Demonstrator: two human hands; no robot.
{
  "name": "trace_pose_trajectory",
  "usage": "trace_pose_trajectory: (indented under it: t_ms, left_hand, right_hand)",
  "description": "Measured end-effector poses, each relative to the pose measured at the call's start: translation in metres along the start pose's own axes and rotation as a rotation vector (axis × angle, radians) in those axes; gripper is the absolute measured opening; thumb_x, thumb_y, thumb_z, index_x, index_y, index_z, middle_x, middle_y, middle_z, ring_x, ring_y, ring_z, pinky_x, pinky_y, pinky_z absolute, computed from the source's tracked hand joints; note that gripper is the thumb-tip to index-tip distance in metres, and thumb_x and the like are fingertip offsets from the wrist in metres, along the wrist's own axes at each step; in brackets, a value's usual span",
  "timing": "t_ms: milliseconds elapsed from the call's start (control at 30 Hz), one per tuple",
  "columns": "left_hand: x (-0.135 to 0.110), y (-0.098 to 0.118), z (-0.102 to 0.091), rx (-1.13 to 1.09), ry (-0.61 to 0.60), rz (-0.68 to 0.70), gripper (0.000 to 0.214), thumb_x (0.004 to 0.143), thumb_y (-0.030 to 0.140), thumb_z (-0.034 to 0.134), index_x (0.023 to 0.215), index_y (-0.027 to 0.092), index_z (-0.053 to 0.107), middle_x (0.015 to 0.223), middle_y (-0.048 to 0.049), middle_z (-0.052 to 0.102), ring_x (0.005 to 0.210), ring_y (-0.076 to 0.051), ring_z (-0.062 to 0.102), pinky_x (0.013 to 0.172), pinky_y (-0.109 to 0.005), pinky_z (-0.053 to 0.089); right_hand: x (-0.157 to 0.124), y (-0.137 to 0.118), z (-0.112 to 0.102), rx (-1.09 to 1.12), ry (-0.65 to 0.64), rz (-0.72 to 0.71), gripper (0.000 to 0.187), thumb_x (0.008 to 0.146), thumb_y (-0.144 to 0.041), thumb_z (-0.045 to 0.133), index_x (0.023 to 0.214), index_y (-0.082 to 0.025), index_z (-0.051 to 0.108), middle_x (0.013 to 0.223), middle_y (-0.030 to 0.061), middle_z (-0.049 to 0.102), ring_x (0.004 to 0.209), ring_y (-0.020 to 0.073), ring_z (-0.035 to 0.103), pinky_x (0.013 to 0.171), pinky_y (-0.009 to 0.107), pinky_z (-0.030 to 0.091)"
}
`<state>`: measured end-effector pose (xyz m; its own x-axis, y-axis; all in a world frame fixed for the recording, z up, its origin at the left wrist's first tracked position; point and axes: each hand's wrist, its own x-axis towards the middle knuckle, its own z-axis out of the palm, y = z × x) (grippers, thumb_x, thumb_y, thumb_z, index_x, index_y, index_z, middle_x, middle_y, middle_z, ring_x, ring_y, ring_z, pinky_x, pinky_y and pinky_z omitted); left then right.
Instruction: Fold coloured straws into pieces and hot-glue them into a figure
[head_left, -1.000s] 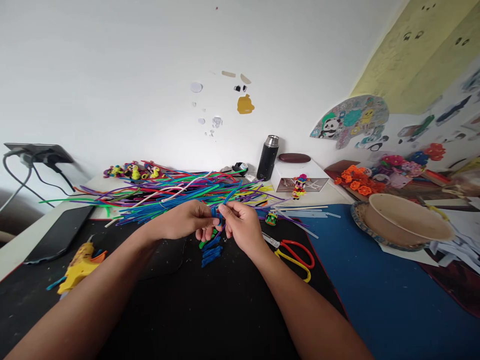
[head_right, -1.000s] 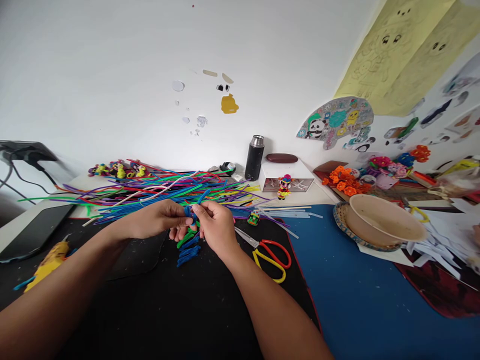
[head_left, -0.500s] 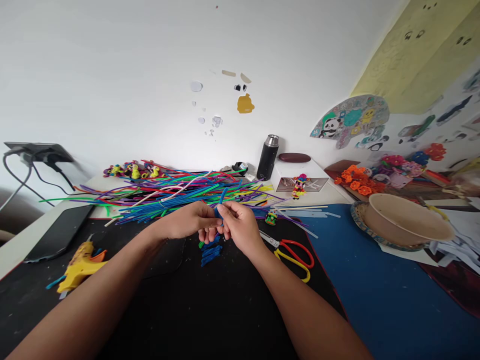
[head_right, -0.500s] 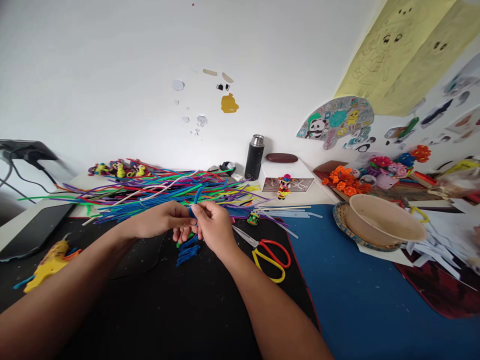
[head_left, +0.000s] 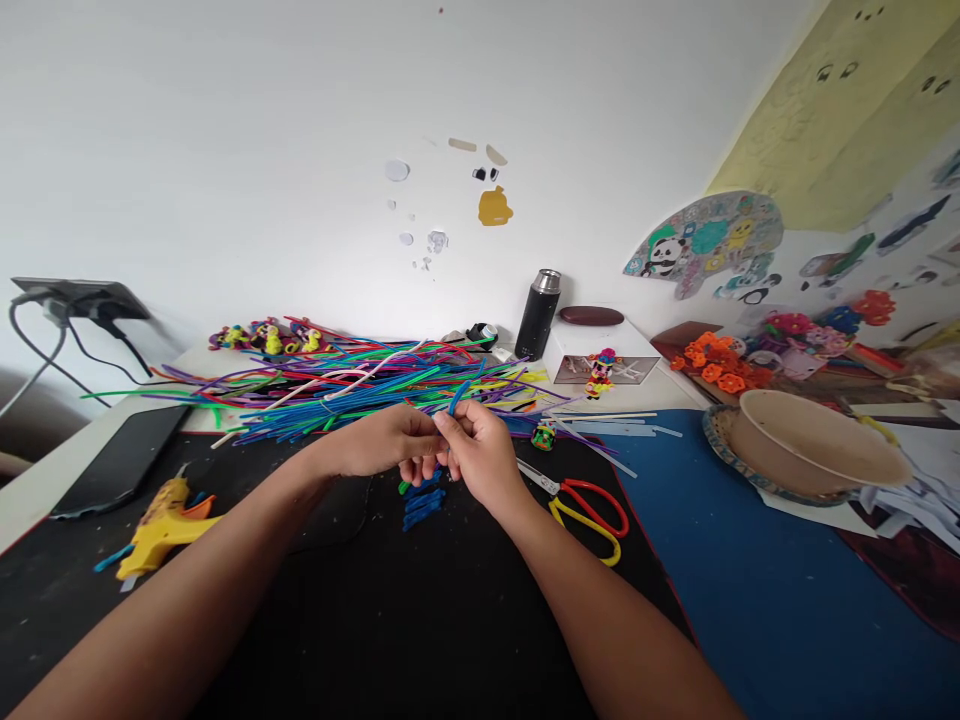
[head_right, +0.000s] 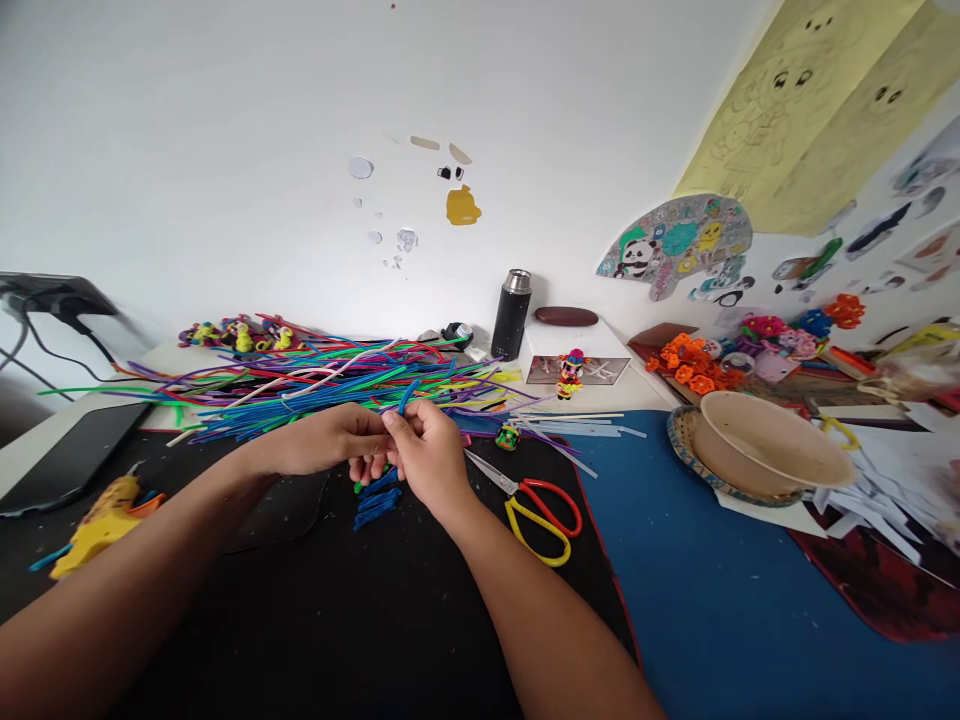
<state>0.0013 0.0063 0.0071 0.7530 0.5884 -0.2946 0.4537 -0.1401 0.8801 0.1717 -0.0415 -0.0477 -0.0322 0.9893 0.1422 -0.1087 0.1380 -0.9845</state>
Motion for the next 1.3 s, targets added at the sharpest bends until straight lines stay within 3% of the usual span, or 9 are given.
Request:
trace_pose_trajectory:
  t_ms: [167,367,467,600,700,900,1100,1300]
  left_hand:
    - [0.0,0.006,0.002,-0.011,0.042,0.033,0.045,0.092,0.059,0.068,0.097,0.016,0.078,0.09,-0.007,0.076,0.07,-0.017,0.069,0.064,-0.027,0.057]
    - [-0.005,0.007,-0.008,-0.062,0.226,0.041,0.041,0.085,0.057,0.077,0.078,0.018,0.067,0.07,-0.0007,0.069,0.061,-0.016,0.065,0.058,-0.026,0.053]
    - [-0.005,0.005,-0.011,-0.171,0.249,0.038,0.043,0.085,0.059,0.077,0.077,0.018,0.066,0.069,-0.0004,0.068,0.059,-0.015,0.065,0.055,-0.025,0.052]
    - [-0.002,0.003,-0.007,-0.299,0.2,0.018,0.043,0.084,0.058,0.08,0.086,0.018,0.064,0.075,-0.003,0.075,0.06,-0.017,0.07,0.057,-0.027,0.055]
    - [0.0,0.004,-0.003,-0.419,0.264,0.04,0.048,0.076,0.053,0.09,0.097,0.019,0.063,0.078,-0.0022,0.077,0.065,-0.018,0.073,0.061,-0.028,0.058]
    - [0.002,0.005,-0.002,-0.478,0.356,0.04,0.048,0.063,0.044,0.099,0.087,0.016,0.069,0.069,-0.0008,0.073,0.061,-0.015,0.068,0.06,-0.025,0.056]
    - [0.003,0.0,-0.006,-0.596,0.391,0.036,0.042,0.059,0.04,0.102,0.078,0.015,0.074,0.063,-0.0006,0.068,0.054,-0.009,0.058,0.053,-0.02,0.046]
    - [0.002,0.003,-0.003,-0.572,0.347,0.049,0.046,0.062,0.041,0.099,0.088,0.016,0.072,0.066,0.0006,0.068,0.056,-0.011,0.06,0.055,-0.022,0.048]
  right_hand:
    - [0.002,-0.006,0.0,0.167,0.026,0.044,0.046,0.089,-0.058,0.074,0.075,-0.025,0.045,0.045,-0.0122,0.046,0.031,0.0083,0.043,0.036,0.021,0.03]
    - [0.003,-0.011,-0.002,0.202,0.025,0.099,0.058,0.086,-0.068,0.074,0.061,-0.022,0.048,0.043,-0.007,0.045,0.033,0.0087,0.044,0.037,0.022,0.03]
    - [0.004,-0.011,-0.003,0.192,0.016,0.099,0.064,0.085,-0.071,0.073,0.054,-0.022,0.047,0.041,-0.0056,0.043,0.033,0.0087,0.043,0.038,0.023,0.029]
    - [0.004,-0.013,-0.003,0.186,0.039,0.089,0.063,0.083,-0.073,0.075,0.056,-0.023,0.048,0.04,-0.0056,0.044,0.033,0.0088,0.041,0.039,0.024,0.03]
    - [0.003,-0.013,-0.002,0.191,0.043,0.092,0.061,0.083,-0.074,0.074,0.062,-0.023,0.049,0.041,-0.0059,0.046,0.033,0.0087,0.04,0.039,0.024,0.03]
    - [0.003,-0.013,-0.001,0.229,0.052,0.086,0.052,0.083,-0.07,0.077,0.077,-0.023,0.053,0.044,-0.0095,0.045,0.032,0.0093,0.041,0.038,0.023,0.029]
    - [0.003,-0.012,0.0,0.273,0.032,0.07,0.047,0.084,-0.064,0.079,0.086,-0.023,0.055,0.046,-0.0123,0.046,0.032,0.0094,0.045,0.036,0.021,0.028]
    - [0.004,-0.011,0.0,0.284,0.047,0.052,0.048,0.084,-0.064,0.079,0.087,-0.023,0.055,0.046,-0.013,0.046,0.031,0.0088,0.044,0.035,0.02,0.028]
